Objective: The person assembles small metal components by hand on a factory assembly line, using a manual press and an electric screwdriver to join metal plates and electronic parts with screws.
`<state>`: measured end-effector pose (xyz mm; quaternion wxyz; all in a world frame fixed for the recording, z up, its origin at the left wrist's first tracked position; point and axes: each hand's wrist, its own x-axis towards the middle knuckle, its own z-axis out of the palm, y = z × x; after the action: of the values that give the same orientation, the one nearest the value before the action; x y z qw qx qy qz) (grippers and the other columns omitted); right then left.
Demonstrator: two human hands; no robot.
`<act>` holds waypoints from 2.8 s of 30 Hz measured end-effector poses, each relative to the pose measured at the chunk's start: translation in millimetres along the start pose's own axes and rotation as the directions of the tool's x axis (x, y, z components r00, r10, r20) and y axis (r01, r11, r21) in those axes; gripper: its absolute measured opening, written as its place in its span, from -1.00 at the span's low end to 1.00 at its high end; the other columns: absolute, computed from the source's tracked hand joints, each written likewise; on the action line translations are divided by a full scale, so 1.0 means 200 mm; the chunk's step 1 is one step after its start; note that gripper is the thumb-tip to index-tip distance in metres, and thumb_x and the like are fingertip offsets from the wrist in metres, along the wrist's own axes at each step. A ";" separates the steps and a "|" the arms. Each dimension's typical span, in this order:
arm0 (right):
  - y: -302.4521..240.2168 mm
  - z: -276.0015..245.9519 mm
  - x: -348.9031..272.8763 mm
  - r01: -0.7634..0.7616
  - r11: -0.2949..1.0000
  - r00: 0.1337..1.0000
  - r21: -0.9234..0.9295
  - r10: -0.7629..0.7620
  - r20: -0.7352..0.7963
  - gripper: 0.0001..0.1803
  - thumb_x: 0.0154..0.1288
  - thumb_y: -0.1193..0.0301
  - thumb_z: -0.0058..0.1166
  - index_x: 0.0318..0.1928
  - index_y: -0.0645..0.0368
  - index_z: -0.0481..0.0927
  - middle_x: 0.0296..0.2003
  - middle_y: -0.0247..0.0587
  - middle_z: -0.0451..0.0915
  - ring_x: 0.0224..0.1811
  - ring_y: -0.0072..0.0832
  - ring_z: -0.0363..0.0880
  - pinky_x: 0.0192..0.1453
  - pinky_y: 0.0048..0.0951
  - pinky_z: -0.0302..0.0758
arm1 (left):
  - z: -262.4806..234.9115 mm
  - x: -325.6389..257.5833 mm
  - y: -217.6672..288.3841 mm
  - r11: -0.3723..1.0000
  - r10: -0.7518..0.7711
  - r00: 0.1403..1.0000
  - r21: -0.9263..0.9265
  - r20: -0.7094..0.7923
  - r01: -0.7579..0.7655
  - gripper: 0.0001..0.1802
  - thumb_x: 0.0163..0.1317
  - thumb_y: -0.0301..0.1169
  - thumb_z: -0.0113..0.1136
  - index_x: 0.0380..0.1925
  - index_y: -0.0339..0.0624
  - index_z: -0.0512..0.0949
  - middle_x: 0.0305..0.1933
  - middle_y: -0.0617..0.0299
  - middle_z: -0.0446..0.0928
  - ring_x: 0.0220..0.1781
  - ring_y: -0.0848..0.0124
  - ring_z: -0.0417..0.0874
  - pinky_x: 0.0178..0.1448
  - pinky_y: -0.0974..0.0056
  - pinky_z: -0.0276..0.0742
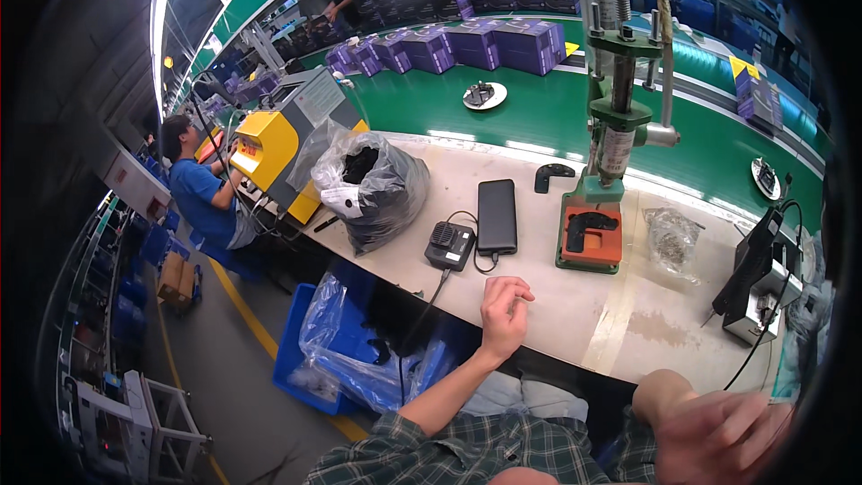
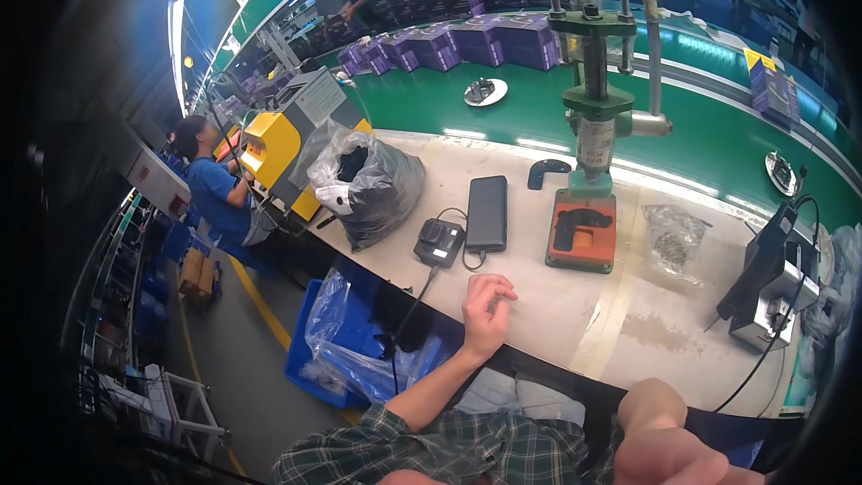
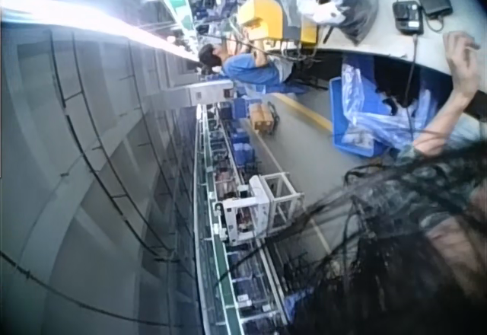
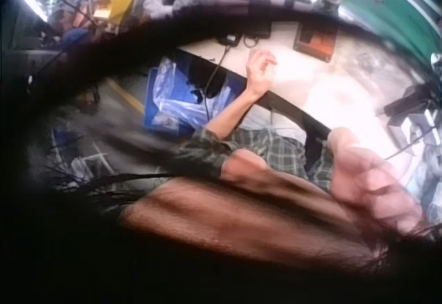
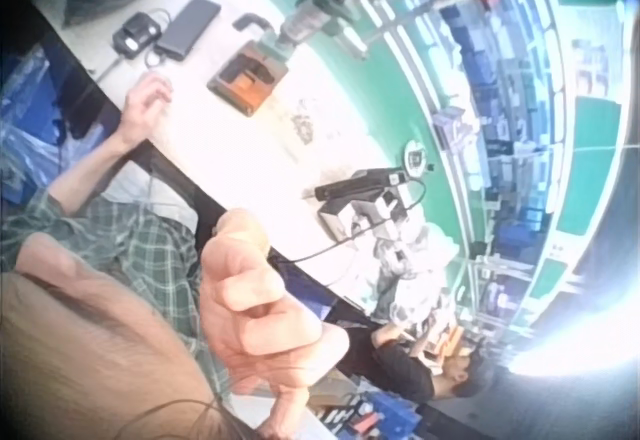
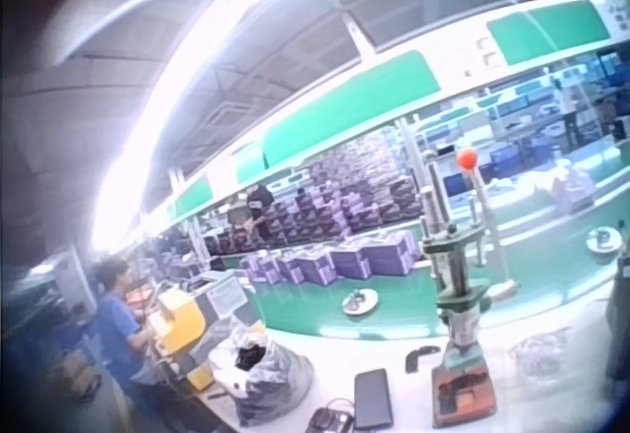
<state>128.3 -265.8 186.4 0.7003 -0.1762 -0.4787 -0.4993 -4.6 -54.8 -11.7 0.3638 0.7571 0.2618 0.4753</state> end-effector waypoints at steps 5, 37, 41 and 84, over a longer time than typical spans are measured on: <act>0.04 0.07 0.01 0.246 0.622 0.969 -0.744 -0.181 0.169 -0.70 0.47 0.36 -0.15 -0.43 0.23 0.40 -0.41 -0.14 0.34 -0.36 -0.33 0.33 -0.26 -0.36 0.44 | 0.00 0.00 0.01 0.998 0.048 0.999 0.050 0.002 -0.048 -0.82 0.07 -0.73 0.07 -0.45 -0.25 0.60 -0.21 0.13 0.61 -0.02 0.15 0.55 0.04 0.15 0.51; 0.45 -0.49 -0.32 -0.019 0.251 -0.096 -0.968 0.963 0.252 -0.66 0.47 0.31 0.14 -0.35 0.35 0.72 -0.44 0.12 0.70 -0.39 0.01 0.72 -0.25 -0.14 0.60 | -0.79 -0.11 0.05 0.998 0.043 0.951 0.052 -0.305 -0.028 -0.94 0.39 -0.63 0.11 -0.19 -0.28 0.49 -0.08 0.14 0.52 -0.03 0.36 0.53 0.16 0.29 0.44; 0.60 -0.68 -0.75 0.039 0.325 -0.090 -0.945 0.943 0.320 -0.79 0.33 0.42 0.15 -0.34 0.31 0.74 -0.40 0.22 0.67 -0.33 0.14 0.70 -0.19 -0.03 0.60 | -1.17 -0.14 -0.32 0.963 -0.242 0.770 -0.050 -0.591 0.264 -0.91 0.52 -0.53 0.09 -0.06 -0.30 0.51 -0.05 0.19 0.54 -0.05 0.47 0.55 0.07 0.35 0.52; 0.75 -0.59 -0.94 -0.053 0.250 0.105 -0.967 0.964 0.243 -0.87 0.11 0.50 0.20 -0.41 0.35 0.67 -0.43 0.18 0.66 -0.29 0.11 0.68 -0.16 -0.02 0.56 | -1.30 1.42 -0.31 0.405 -0.134 0.933 0.878 0.334 -0.256 -0.79 0.26 -0.39 0.26 -0.17 -0.24 0.72 -0.04 -0.07 0.68 0.10 -0.07 0.67 0.17 -0.02 0.62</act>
<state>309.5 -185.8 6.3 0.3062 -0.8757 -0.3532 -0.1213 -127.6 272.1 162.4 -0.0850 0.9128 0.3795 0.1246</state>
